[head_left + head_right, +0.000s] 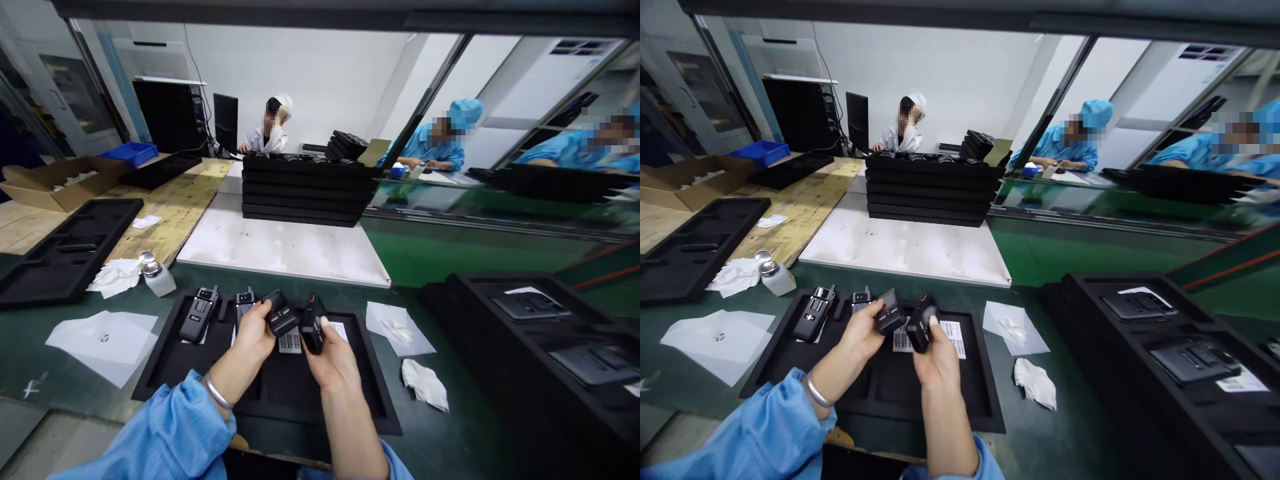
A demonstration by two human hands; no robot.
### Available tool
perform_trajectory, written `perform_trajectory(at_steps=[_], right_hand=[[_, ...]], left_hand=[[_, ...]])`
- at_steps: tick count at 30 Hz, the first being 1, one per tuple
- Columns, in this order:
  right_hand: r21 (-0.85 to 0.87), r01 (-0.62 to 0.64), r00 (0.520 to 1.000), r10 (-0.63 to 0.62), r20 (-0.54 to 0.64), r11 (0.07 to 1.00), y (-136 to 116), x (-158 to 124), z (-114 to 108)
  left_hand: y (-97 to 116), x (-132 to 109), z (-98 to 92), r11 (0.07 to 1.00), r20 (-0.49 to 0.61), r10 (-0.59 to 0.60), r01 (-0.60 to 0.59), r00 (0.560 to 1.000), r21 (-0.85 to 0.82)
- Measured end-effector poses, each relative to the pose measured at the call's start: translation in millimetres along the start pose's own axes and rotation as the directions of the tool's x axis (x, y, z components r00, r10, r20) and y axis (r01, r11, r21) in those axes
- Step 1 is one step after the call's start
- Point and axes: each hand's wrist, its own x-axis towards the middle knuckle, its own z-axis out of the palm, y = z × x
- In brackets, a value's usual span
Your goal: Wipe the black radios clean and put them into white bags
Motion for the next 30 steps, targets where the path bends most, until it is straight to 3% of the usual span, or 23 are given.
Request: perform_trajectory(at_steps=[4, 7, 9, 11, 13, 15, 16, 18, 20, 24, 27, 30], right_hand=[[-0.352, 0.174, 0.953, -0.248, -0.177, 0.92, -42.1, 5.8, -30.2], [-0.619, 0.227, 0.9, -0.404, -0.161, 0.752, -61.3, 13.6, -31.4], [-0.732, 0.231, 0.882, -0.455, -0.12, 0.641, -59.4, 15.4, -21.8], [-0.867, 0.218, 0.873, -0.486, -0.032, 0.447, -49.9, 14.8, -9.9], [-0.974, 0.173, 0.87, -0.486, 0.081, 0.148, -39.8, 14.2, -0.4], [-0.989, 0.103, 0.873, -0.468, 0.142, -0.107, -34.0, 15.1, 4.7], [-0.985, 0.07, 0.875, -0.465, 0.137, -0.16, -33.1, 16.1, 5.7], [-0.984, 0.014, 0.883, -0.459, 0.096, -0.179, -33.8, 18.9, 5.5], [-0.989, -0.02, 0.901, -0.431, 0.045, -0.144, -35.3, 22.3, 4.3], [-0.996, -0.045, 0.935, -0.355, -0.014, -0.079, -33.6, 30.3, 5.4], [-0.997, -0.058, 0.929, -0.369, -0.032, -0.059, -32.5, 34.3, 7.2], [-1.0, 0.013, 0.912, -0.41, 0.02, -0.021, -40.4, 29.7, -5.3]], left_hand=[[19.1, 5.2, -8.2, 0.918, 0.074, 0.232, -0.244, 0.97, 0.313], [19.4, 7.4, 1.7, 0.744, 0.195, 0.34, -0.39, 0.92, 0.543], [10.4, 6.4, 15.2, 0.615, 0.275, 0.346, -0.438, 0.897, 0.655], [-2.4, 4.2, 28.9, 0.51, 0.347, 0.33, -0.475, 0.878, 0.717], [-15.4, 3.4, 38.3, 0.367, 0.431, 0.331, -0.536, 0.839, 0.76], [-26.9, 6.3, 42.4, 0.107, 0.528, 0.359, -0.596, 0.77, 0.796], [-32.1, 9.2, 43.0, -0.041, 0.57, 0.372, -0.601, 0.732, 0.798], [-41.5, 16.3, 43.1, -0.265, 0.618, 0.39, -0.56, 0.683, 0.785], [-49.4, 22.9, 43.1, -0.335, 0.616, 0.393, -0.518, 0.683, 0.787], [-58.6, 28.1, 46.5, -0.398, 0.596, 0.378, -0.457, 0.708, 0.795], [-59.8, 26.7, 50.6, -0.414, 0.586, 0.381, -0.435, 0.715, 0.8], [-55.2, 23.1, 47.1, -0.396, 0.591, 0.385, -0.452, 0.709, 0.8]])
